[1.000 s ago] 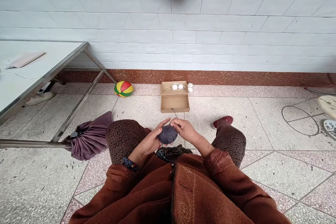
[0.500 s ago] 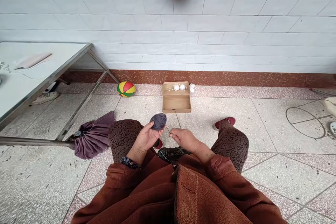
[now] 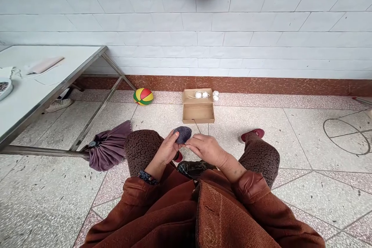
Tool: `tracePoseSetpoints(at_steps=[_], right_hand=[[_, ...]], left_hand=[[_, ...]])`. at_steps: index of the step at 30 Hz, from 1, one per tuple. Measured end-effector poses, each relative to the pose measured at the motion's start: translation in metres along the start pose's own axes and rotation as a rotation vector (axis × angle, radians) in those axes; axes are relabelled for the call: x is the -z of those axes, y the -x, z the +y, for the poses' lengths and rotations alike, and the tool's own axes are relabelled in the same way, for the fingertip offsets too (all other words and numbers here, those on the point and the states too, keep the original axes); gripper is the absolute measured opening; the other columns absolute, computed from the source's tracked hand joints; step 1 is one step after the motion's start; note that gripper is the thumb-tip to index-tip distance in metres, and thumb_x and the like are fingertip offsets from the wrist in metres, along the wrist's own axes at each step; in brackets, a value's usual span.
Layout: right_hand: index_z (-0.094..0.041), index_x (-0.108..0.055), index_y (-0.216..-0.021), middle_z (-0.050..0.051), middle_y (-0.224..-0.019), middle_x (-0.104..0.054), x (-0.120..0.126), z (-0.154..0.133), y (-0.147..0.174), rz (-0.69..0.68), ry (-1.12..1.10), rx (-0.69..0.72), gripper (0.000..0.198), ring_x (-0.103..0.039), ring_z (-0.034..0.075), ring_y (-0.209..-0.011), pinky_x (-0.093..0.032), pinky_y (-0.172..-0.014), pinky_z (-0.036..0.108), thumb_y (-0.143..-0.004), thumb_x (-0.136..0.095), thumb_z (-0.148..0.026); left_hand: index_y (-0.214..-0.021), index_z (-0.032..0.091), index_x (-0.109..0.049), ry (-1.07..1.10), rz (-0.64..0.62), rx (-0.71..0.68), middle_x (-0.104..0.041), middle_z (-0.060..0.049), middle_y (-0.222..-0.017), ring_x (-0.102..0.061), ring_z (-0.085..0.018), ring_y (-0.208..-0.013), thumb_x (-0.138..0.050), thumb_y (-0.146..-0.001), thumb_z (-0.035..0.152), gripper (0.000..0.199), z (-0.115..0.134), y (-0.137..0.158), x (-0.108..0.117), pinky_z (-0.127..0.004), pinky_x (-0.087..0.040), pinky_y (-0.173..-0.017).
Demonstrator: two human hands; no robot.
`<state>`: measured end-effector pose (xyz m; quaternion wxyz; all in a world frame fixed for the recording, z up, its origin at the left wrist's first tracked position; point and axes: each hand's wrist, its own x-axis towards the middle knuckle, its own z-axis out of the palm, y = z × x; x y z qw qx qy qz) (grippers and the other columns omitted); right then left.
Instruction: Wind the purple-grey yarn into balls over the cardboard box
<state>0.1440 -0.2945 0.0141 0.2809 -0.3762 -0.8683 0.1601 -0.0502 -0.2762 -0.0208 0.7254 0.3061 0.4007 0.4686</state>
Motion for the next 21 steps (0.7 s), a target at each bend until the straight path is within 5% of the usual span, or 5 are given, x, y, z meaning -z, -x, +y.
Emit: tracePoseSetpoints(at_steps=[6, 12, 15, 21], right_hand=[[-0.023, -0.071, -0.093, 0.005, -0.083, -0.064, 0.005, 0.02, -0.023, 0.044, -0.123, -0.002, 0.025, -0.06, 0.017, -0.078, -0.046, -0.071, 0.027, -0.1, -0.051, -0.038], [-0.019, -0.066, -0.083, 0.003, -0.076, -0.064, -0.02, 0.049, -0.015, 0.218, -0.388, -0.243, 0.025, -0.059, 0.016, -0.072, -0.046, -0.069, 0.027, -0.096, -0.056, -0.037], [-0.019, -0.063, -0.084, 0.003, -0.077, -0.064, -0.035, 0.051, -0.001, 0.22, -0.403, -0.326, 0.025, -0.059, 0.016, -0.071, -0.046, -0.069, 0.026, -0.098, -0.05, -0.035], [-0.02, -0.061, -0.092, 0.004, -0.082, -0.064, -0.059, 0.041, 0.015, 0.135, -0.332, -0.278, 0.024, -0.061, 0.017, -0.078, -0.049, -0.074, 0.028, -0.101, -0.042, -0.032]], left_hand=[[-0.126, 0.024, -0.058, -0.203, -0.125, 0.045, -0.063, -0.006, -0.112, -0.058, -0.015, -0.08, -0.069, -0.081, 0.04, 0.049, -0.002, 0.006, -0.006, -0.023, -0.039, -0.057], [-0.144, 0.028, -0.042, 0.045, -0.319, 0.164, -0.065, -0.01, -0.112, -0.066, -0.019, -0.073, -0.061, -0.085, 0.044, 0.064, 0.004, 0.013, -0.014, -0.026, -0.041, -0.057], [-0.138, 0.022, -0.049, 0.215, -0.292, 0.165, -0.067, -0.012, -0.113, -0.068, -0.022, -0.08, -0.064, -0.081, 0.043, 0.062, 0.005, 0.012, -0.013, -0.029, -0.045, -0.064], [-0.121, 0.015, -0.059, 0.356, -0.185, 0.148, -0.072, -0.013, -0.106, -0.068, -0.027, -0.098, -0.066, -0.081, 0.04, 0.048, 0.003, 0.008, -0.01, -0.037, -0.05, -0.081]])
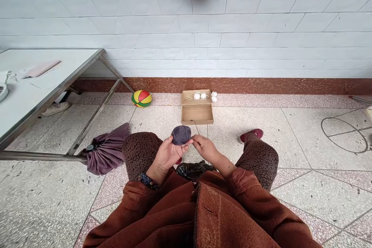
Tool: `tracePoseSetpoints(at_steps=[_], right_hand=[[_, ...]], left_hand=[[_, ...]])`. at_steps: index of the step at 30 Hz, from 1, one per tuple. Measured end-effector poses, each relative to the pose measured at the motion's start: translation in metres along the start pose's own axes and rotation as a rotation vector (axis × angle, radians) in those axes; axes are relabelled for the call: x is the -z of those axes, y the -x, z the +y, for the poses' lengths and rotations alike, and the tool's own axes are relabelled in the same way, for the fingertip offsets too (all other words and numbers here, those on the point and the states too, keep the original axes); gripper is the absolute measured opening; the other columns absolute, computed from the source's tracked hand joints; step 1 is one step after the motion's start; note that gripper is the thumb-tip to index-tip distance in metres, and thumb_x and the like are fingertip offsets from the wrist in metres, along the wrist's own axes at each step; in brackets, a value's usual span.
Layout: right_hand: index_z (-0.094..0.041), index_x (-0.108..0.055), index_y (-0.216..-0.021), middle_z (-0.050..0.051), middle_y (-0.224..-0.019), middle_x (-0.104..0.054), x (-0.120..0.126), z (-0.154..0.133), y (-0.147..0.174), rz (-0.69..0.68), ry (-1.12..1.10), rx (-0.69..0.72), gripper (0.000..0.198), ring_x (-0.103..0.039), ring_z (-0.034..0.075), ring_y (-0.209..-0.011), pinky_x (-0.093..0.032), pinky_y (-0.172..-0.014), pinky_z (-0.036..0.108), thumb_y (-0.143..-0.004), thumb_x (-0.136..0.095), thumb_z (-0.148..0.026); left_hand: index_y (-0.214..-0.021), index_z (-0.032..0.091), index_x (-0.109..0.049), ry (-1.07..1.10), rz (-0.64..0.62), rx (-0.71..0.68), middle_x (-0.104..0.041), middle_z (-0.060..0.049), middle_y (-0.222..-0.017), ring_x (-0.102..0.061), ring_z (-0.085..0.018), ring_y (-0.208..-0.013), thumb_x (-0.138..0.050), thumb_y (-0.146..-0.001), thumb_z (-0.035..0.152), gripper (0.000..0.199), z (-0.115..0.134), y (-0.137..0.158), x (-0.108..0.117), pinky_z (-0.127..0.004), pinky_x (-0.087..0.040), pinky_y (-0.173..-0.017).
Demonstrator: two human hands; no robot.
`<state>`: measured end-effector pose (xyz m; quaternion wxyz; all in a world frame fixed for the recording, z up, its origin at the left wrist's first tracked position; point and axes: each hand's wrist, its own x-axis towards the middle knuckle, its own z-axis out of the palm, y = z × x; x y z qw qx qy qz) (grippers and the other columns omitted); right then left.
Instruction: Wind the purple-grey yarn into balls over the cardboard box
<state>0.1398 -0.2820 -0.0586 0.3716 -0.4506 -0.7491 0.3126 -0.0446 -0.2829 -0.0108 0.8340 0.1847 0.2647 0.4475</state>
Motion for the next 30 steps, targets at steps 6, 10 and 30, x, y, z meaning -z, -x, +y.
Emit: tracePoseSetpoints(at_steps=[6, 10, 30], right_hand=[[-0.02, -0.063, -0.098, 0.006, -0.087, -0.066, -0.002, -0.001, 0.005, -0.063, 0.137, 0.038, 0.022, -0.063, 0.018, -0.081, -0.051, -0.077, 0.029, -0.101, -0.044, -0.03], [-0.019, -0.064, -0.099, 0.008, -0.094, -0.069, 0.001, -0.006, 0.007, -0.094, 0.205, 0.076, 0.023, -0.065, 0.019, -0.086, -0.052, -0.08, 0.031, -0.102, -0.043, -0.029], [-0.019, -0.065, -0.083, 0.001, -0.079, -0.063, 0.04, -0.022, -0.032, -0.025, -0.229, -0.056, 0.029, -0.058, 0.015, -0.073, -0.047, -0.071, 0.027, -0.094, -0.057, -0.045]], left_hand=[[-0.116, 0.017, -0.061, 0.04, 0.061, -0.037, -0.071, -0.011, -0.11, -0.067, -0.027, -0.107, -0.066, -0.083, 0.037, 0.039, 0.002, -0.003, 0.005, -0.04, -0.05, -0.092], [-0.102, 0.017, -0.064, 0.035, 0.123, -0.029, -0.072, -0.007, -0.092, -0.068, -0.019, -0.083, -0.068, -0.083, 0.043, 0.033, -0.001, -0.007, 0.012, -0.031, -0.051, -0.075], [-0.141, 0.028, -0.048, -0.389, -0.077, 0.046, -0.058, -0.009, -0.122, -0.056, -0.017, -0.083, -0.061, -0.085, 0.044, 0.059, -0.007, 0.007, -0.007, -0.024, -0.042, -0.058]])
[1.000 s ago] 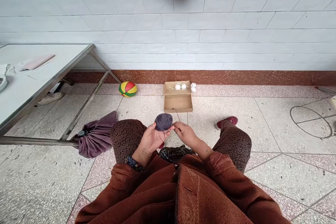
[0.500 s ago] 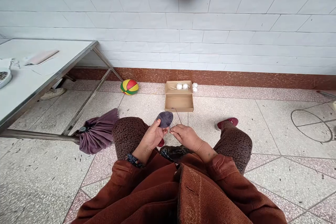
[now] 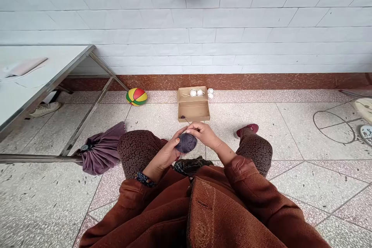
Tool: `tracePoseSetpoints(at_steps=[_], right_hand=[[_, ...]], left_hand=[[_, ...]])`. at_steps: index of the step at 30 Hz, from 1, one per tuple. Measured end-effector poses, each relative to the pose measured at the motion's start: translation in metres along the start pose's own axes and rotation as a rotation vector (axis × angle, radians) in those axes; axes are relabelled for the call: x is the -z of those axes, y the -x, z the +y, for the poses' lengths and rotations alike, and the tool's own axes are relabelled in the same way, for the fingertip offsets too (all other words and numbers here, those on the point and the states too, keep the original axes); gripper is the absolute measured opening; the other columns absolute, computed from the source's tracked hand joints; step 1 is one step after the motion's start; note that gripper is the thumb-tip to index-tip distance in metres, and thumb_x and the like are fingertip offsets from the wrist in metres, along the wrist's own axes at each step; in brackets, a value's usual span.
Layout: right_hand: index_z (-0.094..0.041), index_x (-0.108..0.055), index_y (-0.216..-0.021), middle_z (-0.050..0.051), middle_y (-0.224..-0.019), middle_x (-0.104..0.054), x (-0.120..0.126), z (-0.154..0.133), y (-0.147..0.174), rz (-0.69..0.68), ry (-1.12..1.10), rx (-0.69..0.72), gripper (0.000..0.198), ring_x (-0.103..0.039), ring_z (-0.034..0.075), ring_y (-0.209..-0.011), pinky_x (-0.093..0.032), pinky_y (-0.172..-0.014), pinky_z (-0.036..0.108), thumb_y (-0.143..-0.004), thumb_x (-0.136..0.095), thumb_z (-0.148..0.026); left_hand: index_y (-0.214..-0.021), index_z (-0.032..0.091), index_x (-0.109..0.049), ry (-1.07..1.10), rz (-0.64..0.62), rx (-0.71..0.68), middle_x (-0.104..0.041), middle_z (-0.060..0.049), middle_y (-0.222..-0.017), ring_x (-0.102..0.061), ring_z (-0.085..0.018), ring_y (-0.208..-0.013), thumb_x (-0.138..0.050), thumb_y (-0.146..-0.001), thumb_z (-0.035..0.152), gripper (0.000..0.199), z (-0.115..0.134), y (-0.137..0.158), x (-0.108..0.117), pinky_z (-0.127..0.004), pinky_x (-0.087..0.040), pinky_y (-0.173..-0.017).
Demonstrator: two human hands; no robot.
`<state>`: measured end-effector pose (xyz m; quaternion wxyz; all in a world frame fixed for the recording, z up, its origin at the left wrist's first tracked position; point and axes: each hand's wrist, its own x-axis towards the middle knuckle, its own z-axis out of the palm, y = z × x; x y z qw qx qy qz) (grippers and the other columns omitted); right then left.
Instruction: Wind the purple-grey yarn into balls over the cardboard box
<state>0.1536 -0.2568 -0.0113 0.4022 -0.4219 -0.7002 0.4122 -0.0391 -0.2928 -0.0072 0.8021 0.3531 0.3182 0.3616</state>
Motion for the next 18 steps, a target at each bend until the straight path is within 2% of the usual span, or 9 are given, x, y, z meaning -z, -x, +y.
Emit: tracePoseSetpoints(at_steps=[6, 10, 14, 18], right_hand=[[-0.019, -0.056, -0.08, -0.004, -0.065, -0.049, -0.018, 0.023, 0.02, 0.033, -0.172, -0.21, 0.039, -0.044, 0.011, -0.059, -0.04, -0.059, 0.024, -0.093, -0.048, -0.055], [-0.02, -0.052, -0.079, -0.005, -0.063, -0.047, -0.028, 0.033, 0.03, 0.002, -0.148, -0.275, 0.04, -0.042, 0.011, -0.055, -0.038, -0.055, 0.023, -0.092, -0.048, -0.057], [-0.02, -0.057, -0.085, -0.003, -0.066, -0.051, -0.029, 0.035, 0.035, -0.015, -0.056, -0.234, 0.036, -0.049, 0.012, -0.06, -0.042, -0.061, 0.024, -0.095, -0.046, -0.053], [-0.02, -0.062, -0.092, 0.001, -0.075, -0.059, -0.029, 0.029, 0.038, -0.09, 0.086, -0.075, 0.032, -0.055, 0.014, -0.068, -0.046, -0.068, 0.026, -0.099, -0.045, -0.046]], left_hand=[[-0.135, 0.023, -0.053, 0.335, -0.02, 0.053, -0.064, -0.012, -0.119, -0.062, -0.021, -0.089, -0.062, -0.082, 0.044, 0.058, 0.005, 0.0, -0.002, -0.027, -0.046, -0.065], [-0.123, 0.018, -0.06, 0.377, 0.033, 0.011, -0.068, -0.011, -0.11, -0.063, -0.019, -0.086, -0.068, -0.079, 0.035, 0.048, -0.002, -0.004, 0.007, -0.03, -0.048, -0.074], [-0.122, 0.021, -0.057, 0.352, 0.063, -0.069, -0.068, -0.008, -0.112, -0.066, -0.02, -0.09, -0.07, -0.08, 0.027, 0.044, -0.005, -0.009, 0.012, -0.032, -0.049, -0.079], [-0.121, 0.022, -0.054, 0.319, 0.122, -0.139, -0.068, -0.006, -0.107, -0.067, -0.02, -0.091, -0.071, -0.08, 0.025, 0.045, -0.001, -0.011, 0.016, -0.034, -0.049, -0.082]])
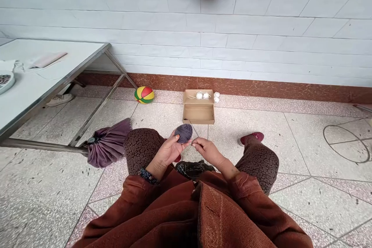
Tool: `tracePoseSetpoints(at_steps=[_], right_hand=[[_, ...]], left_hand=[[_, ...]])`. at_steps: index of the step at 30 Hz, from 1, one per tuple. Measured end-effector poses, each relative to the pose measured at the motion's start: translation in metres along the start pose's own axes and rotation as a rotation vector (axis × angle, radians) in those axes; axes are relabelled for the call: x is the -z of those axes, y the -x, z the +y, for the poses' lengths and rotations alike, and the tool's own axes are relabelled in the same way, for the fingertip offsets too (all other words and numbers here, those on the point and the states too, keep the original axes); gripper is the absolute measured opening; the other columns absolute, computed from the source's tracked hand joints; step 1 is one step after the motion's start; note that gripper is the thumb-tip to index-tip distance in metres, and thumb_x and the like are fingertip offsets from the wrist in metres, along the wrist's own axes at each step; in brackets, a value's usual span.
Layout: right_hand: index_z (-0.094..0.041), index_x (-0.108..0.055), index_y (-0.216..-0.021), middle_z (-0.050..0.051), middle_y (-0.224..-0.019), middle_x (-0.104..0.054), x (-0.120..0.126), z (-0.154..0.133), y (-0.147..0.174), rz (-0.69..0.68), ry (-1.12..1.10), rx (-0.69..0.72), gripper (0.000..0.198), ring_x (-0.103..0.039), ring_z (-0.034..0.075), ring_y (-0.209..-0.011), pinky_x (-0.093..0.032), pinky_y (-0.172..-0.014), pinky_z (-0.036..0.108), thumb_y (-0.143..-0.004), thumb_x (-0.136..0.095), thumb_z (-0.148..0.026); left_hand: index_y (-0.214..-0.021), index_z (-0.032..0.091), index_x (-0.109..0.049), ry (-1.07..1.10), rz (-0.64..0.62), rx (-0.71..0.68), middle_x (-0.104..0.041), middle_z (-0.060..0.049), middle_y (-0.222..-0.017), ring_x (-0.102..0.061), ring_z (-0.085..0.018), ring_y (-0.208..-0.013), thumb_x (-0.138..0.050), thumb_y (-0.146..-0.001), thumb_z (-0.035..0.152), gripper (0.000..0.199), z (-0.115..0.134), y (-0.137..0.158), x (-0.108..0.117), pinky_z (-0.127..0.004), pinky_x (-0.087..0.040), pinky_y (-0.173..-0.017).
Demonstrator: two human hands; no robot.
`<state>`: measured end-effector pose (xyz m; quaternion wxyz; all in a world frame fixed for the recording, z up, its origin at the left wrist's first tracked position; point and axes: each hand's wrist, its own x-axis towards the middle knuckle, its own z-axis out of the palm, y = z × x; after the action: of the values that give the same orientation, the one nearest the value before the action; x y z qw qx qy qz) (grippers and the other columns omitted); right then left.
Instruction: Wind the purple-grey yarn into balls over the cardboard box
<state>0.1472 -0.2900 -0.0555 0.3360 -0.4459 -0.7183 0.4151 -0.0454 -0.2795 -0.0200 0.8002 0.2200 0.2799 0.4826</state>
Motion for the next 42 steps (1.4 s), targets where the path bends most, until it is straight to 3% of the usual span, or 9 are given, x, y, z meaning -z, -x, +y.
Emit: tracePoseSetpoints(at_steps=[5, 9, 13, 20, 28, 33, 36, 39, 42], right_hand=[[-0.02, -0.064, -0.094, 0.005, -0.085, -0.066, 0.003, -0.023, 0.003, -0.085, 0.156, 0.229, 0.027, -0.061, 0.016, -0.079, -0.049, -0.076, 0.029, -0.102, -0.045, -0.037], [-0.02, -0.065, -0.096, 0.006, -0.082, -0.066, 0.013, -0.044, -0.001, -0.035, 0.19, 0.326, 0.021, -0.062, 0.017, -0.078, -0.05, -0.073, 0.028, -0.101, -0.048, -0.031], [-0.02, -0.067, -0.098, 0.006, -0.084, -0.065, 0.027, -0.056, -0.013, 0.02, 0.266, 0.388, 0.018, -0.062, 0.017, -0.079, -0.05, -0.071, 0.028, -0.1, -0.052, -0.029], [-0.021, -0.069, -0.093, 0.005, -0.084, -0.065, 0.037, -0.051, -0.028, 0.057, 0.365, 0.389, 0.021, -0.063, 0.017, -0.079, -0.051, -0.072, 0.028, -0.1, -0.052, -0.032], [-0.02, -0.069, -0.086, 0.004, -0.08, -0.065, 0.036, -0.039, -0.029, 0.145, 0.202, 0.309, 0.021, -0.062, 0.016, -0.077, -0.05, -0.072, 0.028, -0.097, -0.057, -0.034], [-0.02, -0.068, -0.086, 0.004, -0.08, -0.067, 0.035, -0.017, -0.029, 0.211, 0.118, 0.2, 0.021, -0.061, 0.017, -0.077, -0.049, -0.073, 0.029, -0.096, -0.057, -0.034], [-0.02, -0.067, -0.086, 0.004, -0.08, -0.067, 0.024, -0.002, -0.02, 0.215, 0.101, 0.123, 0.022, -0.062, 0.018, -0.077, -0.049, -0.074, 0.029, -0.097, -0.054, -0.034], [-0.02, -0.066, -0.087, 0.005, -0.081, -0.067, 0.008, 0.006, -0.008, 0.168, 0.102, 0.109, 0.024, -0.063, 0.017, -0.078, -0.05, -0.074, 0.028, -0.098, -0.05, -0.034], [-0.019, -0.065, -0.094, 0.006, -0.086, -0.068, -0.001, 0.006, 0.003, 0.089, 0.161, 0.136, 0.026, -0.064, 0.018, -0.081, -0.051, -0.076, 0.029, -0.101, -0.045, -0.033]], left_hand=[[-0.115, 0.021, -0.056, -0.16, 0.148, -0.065, -0.065, -0.004, -0.103, -0.062, -0.014, -0.078, -0.073, -0.078, 0.031, 0.042, 0.0, -0.003, 0.009, -0.024, -0.044, -0.065], [-0.116, 0.021, -0.059, -0.334, 0.189, -0.097, -0.064, -0.004, -0.108, -0.057, -0.014, -0.082, -0.072, -0.077, 0.035, 0.043, -0.004, -0.004, 0.013, -0.023, -0.041, -0.064], [-0.117, 0.021, -0.06, -0.456, 0.084, -0.044, -0.063, -0.006, -0.11, -0.057, -0.017, -0.088, -0.069, -0.078, 0.039, 0.044, -0.005, 0.001, 0.009, -0.026, -0.044, -0.068], [-0.123, 0.021, -0.057, -0.41, -0.13, 0.086, -0.058, -0.007, -0.109, -0.057, -0.017, -0.089, -0.068, -0.079, 0.037, 0.048, -0.006, 0.008, 0.0, -0.023, -0.043, -0.062], [-0.127, 0.023, -0.057, -0.636, -0.152, 0.126, -0.058, -0.007, -0.111, -0.055, -0.02, -0.093, -0.07, -0.079, 0.038, 0.052, -0.008, 0.01, -0.003, -0.024, -0.044, -0.064], [-0.137, 0.031, -0.048, -0.403, -0.225, 0.198, -0.058, -0.007, -0.119, -0.061, -0.019, -0.087, -0.067, -0.08, 0.036, 0.06, -0.006, 0.014, -0.008, -0.028, -0.046, -0.067], [-0.137, 0.024, -0.05, -0.175, -0.242, 0.216, -0.062, -0.012, -0.119, -0.063, -0.019, -0.079, -0.064, -0.079, 0.039, 0.061, -0.002, 0.015, -0.01, -0.03, -0.047, -0.067], [-0.132, 0.015, -0.056, 0.015, -0.162, 0.204, -0.067, -0.015, -0.112, -0.064, -0.021, -0.08, -0.063, -0.077, 0.041, 0.061, 0.002, 0.012, -0.007, -0.032, -0.047, -0.07], [-0.127, 0.013, -0.059, 0.109, -0.036, 0.138, -0.071, -0.014, -0.106, -0.065, -0.025, -0.089, -0.063, -0.076, 0.037, 0.057, 0.007, 0.008, -0.002, -0.033, -0.047, -0.074]])
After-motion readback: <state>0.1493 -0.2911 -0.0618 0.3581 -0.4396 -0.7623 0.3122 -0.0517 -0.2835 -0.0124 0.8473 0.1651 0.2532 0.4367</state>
